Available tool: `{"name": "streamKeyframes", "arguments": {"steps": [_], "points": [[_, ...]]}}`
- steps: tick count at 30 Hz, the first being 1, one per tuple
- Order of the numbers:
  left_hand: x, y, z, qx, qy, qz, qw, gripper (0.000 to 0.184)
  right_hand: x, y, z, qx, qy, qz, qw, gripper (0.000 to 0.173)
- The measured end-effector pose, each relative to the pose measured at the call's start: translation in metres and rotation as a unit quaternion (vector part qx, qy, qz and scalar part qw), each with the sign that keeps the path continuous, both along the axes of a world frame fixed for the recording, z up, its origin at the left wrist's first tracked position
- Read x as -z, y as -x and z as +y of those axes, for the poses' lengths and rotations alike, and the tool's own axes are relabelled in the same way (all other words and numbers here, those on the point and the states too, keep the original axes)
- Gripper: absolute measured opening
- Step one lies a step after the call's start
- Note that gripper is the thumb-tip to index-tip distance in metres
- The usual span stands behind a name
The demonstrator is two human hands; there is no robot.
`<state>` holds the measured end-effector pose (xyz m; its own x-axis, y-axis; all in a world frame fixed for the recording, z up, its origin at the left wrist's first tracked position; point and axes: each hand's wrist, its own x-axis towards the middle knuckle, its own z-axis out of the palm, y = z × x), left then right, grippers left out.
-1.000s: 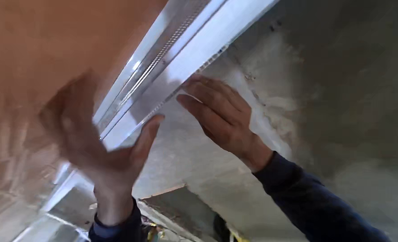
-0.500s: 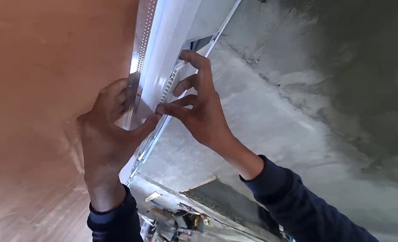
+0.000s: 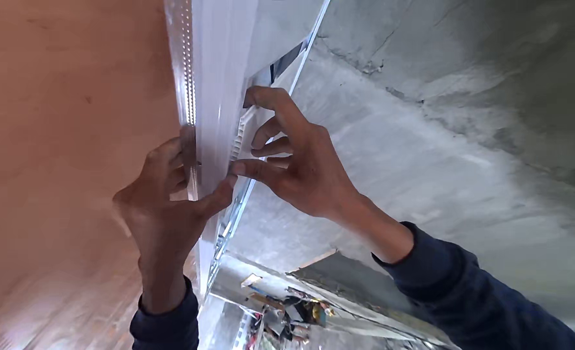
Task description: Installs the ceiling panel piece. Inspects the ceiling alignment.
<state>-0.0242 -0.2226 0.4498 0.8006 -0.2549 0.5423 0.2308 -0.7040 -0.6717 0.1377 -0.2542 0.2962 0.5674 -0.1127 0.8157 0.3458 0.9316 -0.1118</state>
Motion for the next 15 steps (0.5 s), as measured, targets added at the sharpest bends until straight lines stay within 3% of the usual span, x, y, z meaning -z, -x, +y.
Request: {"name": "streamKeyframes", "arguments": {"steps": [5, 10, 15], "points": [[-0.002, 0.000, 0.001, 0.007, 0.005, 0.008, 1.000, 0.071, -0.002, -0.016, 0.002, 0.048, 0.017, -0.044, 0.998, 0.065], [0.005, -0.001, -0.016, -0.047, 0.030, 0.001, 0.998, 0.077, -0.006, -0.040, 0.008, 0.103, 0.023, -0.096, 0.990, 0.048], [0.001, -0.017, -0.025, -0.001, 0.030, 0.000, 1.000, 0.074, -0.009, -0.053, 0.007, 0.144, -0.001, -0.121, 0.982, 0.036]]}}
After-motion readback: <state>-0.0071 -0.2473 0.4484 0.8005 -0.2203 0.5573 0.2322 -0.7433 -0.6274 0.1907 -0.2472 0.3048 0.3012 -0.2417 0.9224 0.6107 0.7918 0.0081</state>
